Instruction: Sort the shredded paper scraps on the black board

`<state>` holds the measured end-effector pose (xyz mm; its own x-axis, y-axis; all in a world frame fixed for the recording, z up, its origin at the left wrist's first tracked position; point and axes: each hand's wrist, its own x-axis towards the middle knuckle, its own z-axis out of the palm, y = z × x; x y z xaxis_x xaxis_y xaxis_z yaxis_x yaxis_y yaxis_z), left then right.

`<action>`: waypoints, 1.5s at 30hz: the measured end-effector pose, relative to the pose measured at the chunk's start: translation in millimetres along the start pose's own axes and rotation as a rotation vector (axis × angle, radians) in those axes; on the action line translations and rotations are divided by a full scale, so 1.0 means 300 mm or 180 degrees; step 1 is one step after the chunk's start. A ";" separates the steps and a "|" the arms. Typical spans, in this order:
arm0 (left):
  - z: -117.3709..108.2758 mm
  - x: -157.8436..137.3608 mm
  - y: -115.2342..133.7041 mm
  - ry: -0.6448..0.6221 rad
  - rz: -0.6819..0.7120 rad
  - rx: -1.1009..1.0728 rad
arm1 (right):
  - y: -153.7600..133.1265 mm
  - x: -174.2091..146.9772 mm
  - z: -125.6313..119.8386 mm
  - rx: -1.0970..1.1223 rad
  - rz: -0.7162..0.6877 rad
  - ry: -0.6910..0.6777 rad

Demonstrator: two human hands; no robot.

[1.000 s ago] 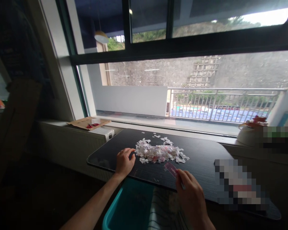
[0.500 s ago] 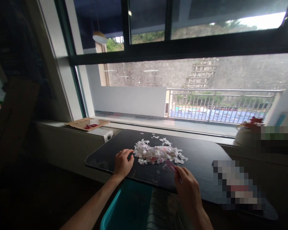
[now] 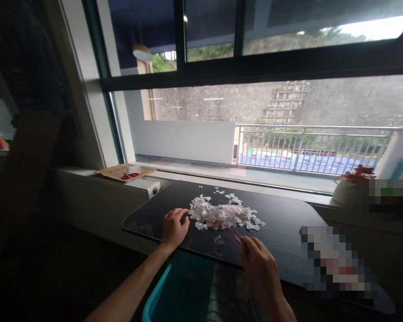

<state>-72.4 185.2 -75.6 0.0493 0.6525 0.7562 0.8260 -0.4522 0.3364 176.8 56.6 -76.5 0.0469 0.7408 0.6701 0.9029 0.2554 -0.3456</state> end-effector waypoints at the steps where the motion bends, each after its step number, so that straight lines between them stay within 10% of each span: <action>1: 0.000 -0.001 0.000 -0.0001 -0.0004 0.0001 | -0.008 -0.007 0.002 0.0039 -0.0036 -0.0047; 45: 0.003 -0.005 0.002 0.0028 -0.0020 -0.0014 | -0.115 -0.065 0.007 0.0831 -0.0121 -0.0368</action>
<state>-71.5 184.5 -77.1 0.0392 0.6500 0.7589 0.8239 -0.4508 0.3436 143.7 34.6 -79.0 -0.0473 0.7897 0.6117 0.7618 0.4245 -0.4892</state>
